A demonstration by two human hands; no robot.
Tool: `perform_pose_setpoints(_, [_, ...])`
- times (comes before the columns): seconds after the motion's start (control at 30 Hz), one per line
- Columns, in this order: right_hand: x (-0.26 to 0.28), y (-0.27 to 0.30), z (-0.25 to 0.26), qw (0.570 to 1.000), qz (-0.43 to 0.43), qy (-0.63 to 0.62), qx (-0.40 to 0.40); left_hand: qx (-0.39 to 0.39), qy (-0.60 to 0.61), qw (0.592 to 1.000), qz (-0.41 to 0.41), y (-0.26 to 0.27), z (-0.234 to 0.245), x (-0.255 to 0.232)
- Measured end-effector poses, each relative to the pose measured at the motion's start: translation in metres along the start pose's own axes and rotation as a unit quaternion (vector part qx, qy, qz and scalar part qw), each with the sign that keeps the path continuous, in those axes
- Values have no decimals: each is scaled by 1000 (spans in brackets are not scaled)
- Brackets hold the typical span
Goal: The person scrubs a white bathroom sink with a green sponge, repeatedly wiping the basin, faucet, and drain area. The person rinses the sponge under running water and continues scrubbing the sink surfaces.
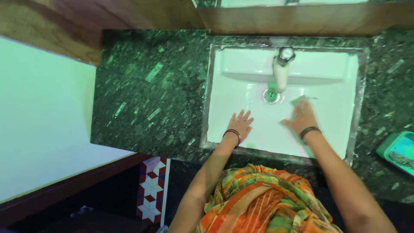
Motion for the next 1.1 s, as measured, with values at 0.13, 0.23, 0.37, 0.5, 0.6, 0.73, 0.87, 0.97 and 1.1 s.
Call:
perform_pose_setpoints(0.13, [114,-1,-14,925,165,-310,-142,-127,55,990,-38,1,-3,7])
perform_pose_setpoints(0.23, [130,-5,-22,885,245,-388,-73,-168,142,975,-35,2,9,13])
perform_pose_setpoints(0.37, [52,-36,-28,993,-49,-8,-107,-129,173,975,-56,11,12,26])
perform_pose_setpoints(0.5, [25,-24,-16,985,-138,-57,-84,-104,134,982,-86,8,15,33])
perform_pose_setpoints(0.6, [74,-22,-3,992,4,-30,-125,-103,135,982,-82,10,16,31])
perform_pose_setpoints(0.73, [127,-16,27,968,83,-197,-130,-111,153,978,-92,14,27,30])
perform_pose_setpoints(0.87, [81,-34,41,961,-38,-272,-30,-98,149,980,-88,12,28,28])
perform_pose_setpoints(0.97, [50,-50,47,957,-89,-273,-27,-99,140,980,-99,8,27,30])
perform_pose_setpoints(1.1, [62,-57,48,965,-78,-247,37,-117,143,976,-115,14,23,34])
Point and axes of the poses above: each hand's wrist, its own y-axis away from the middle knuckle, its own z-axis out of the back of the hand, x = y × z, the point moved 1 cm from there along -y, towards the middle knuckle, and after that the axes turned 14 degrees about y, right-handed, at the moved point
